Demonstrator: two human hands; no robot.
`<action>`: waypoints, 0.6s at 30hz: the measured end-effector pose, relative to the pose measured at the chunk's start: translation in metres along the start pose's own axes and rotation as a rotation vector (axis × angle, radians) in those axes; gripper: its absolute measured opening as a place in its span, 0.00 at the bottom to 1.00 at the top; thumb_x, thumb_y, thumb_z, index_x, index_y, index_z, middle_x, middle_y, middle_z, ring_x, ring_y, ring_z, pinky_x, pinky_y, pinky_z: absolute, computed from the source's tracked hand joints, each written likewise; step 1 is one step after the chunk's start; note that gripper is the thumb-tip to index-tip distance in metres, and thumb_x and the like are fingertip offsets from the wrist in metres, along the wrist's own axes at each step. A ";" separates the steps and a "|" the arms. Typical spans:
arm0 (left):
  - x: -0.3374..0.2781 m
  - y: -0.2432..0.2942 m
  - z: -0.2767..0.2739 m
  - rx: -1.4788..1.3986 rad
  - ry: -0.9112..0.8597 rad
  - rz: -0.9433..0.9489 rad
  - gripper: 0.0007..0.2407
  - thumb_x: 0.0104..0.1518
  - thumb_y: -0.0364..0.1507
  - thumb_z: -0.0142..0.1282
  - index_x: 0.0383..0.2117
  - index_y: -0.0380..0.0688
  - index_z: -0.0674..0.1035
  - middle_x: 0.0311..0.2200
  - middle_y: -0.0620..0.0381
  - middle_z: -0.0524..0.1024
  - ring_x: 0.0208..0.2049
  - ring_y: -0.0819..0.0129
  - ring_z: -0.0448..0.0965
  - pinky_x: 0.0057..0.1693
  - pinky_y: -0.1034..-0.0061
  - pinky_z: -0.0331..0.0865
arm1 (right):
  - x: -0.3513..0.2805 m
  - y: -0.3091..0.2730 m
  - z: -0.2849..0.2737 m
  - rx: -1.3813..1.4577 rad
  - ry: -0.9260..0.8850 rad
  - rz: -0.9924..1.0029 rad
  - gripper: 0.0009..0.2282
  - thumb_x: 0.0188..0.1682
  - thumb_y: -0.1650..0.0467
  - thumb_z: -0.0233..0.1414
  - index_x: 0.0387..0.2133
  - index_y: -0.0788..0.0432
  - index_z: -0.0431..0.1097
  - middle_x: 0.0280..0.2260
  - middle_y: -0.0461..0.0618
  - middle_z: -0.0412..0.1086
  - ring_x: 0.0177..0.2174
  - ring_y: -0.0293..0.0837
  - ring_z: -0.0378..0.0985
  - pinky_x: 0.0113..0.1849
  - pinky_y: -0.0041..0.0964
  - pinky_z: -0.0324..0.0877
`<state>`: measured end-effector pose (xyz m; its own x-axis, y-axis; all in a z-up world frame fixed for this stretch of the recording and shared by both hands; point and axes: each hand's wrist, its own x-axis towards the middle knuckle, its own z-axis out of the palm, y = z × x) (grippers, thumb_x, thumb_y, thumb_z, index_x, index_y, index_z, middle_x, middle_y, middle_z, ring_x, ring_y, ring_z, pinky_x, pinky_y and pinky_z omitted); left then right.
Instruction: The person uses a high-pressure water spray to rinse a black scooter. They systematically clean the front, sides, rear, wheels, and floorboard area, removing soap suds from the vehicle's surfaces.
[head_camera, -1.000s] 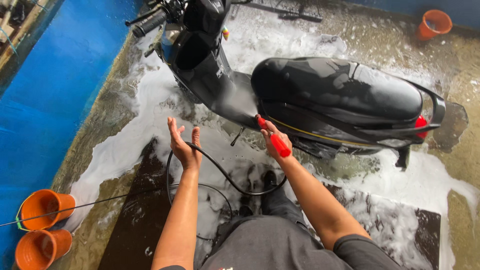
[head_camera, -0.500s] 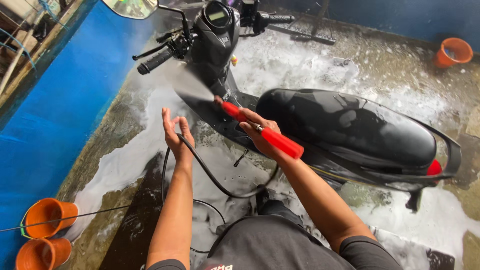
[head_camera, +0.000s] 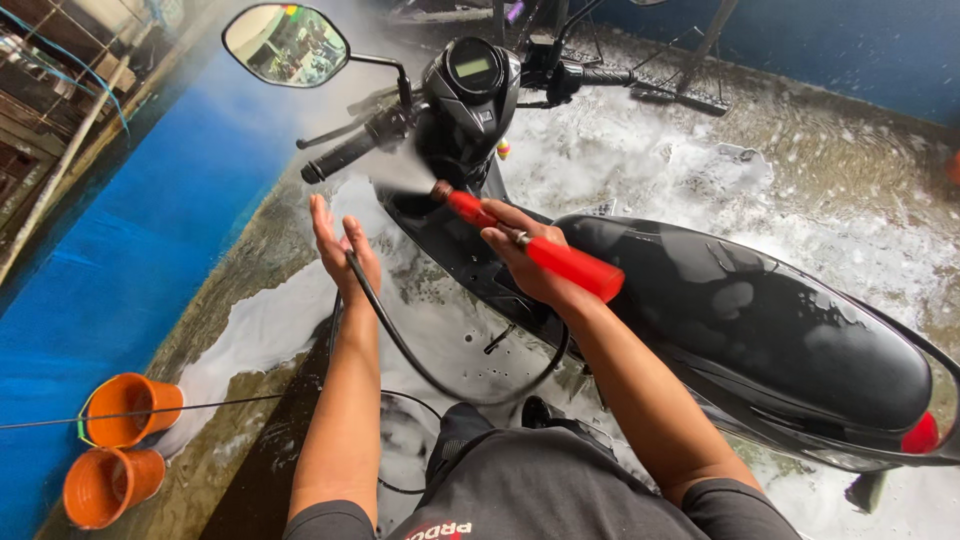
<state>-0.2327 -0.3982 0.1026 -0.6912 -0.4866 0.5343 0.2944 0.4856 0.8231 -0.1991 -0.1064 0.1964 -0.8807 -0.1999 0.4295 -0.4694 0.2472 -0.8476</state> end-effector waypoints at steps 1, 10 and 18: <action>0.002 0.000 0.002 -0.026 0.011 0.016 0.26 0.72 0.41 0.46 0.71 0.41 0.57 0.73 0.44 0.53 0.72 0.50 0.59 0.67 0.58 0.68 | 0.002 0.006 0.000 -0.050 0.047 0.000 0.18 0.54 0.65 0.58 0.57 0.54 0.70 0.41 0.54 0.80 0.40 0.42 0.83 0.41 0.33 0.74; 0.066 -0.018 0.015 0.094 0.161 0.114 0.21 0.75 0.40 0.42 0.68 0.39 0.65 0.71 0.38 0.56 0.72 0.44 0.54 0.68 0.59 0.66 | 0.031 -0.007 0.007 0.023 0.052 0.060 0.20 0.54 0.67 0.57 0.61 0.54 0.68 0.29 0.45 0.74 0.26 0.34 0.72 0.32 0.30 0.71; 0.109 -0.043 0.016 -0.028 0.031 -0.010 0.14 0.71 0.36 0.50 0.50 0.38 0.81 0.48 0.50 0.81 0.46 0.64 0.81 0.51 0.68 0.73 | 0.058 -0.050 0.000 0.062 -0.025 0.018 0.23 0.53 0.62 0.55 0.62 0.50 0.67 0.27 0.47 0.74 0.23 0.35 0.73 0.27 0.31 0.70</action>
<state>-0.3317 -0.4608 0.1221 -0.6739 -0.5138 0.5309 0.3060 0.4599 0.8336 -0.2269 -0.1306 0.2642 -0.8867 -0.2197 0.4068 -0.4481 0.1916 -0.8732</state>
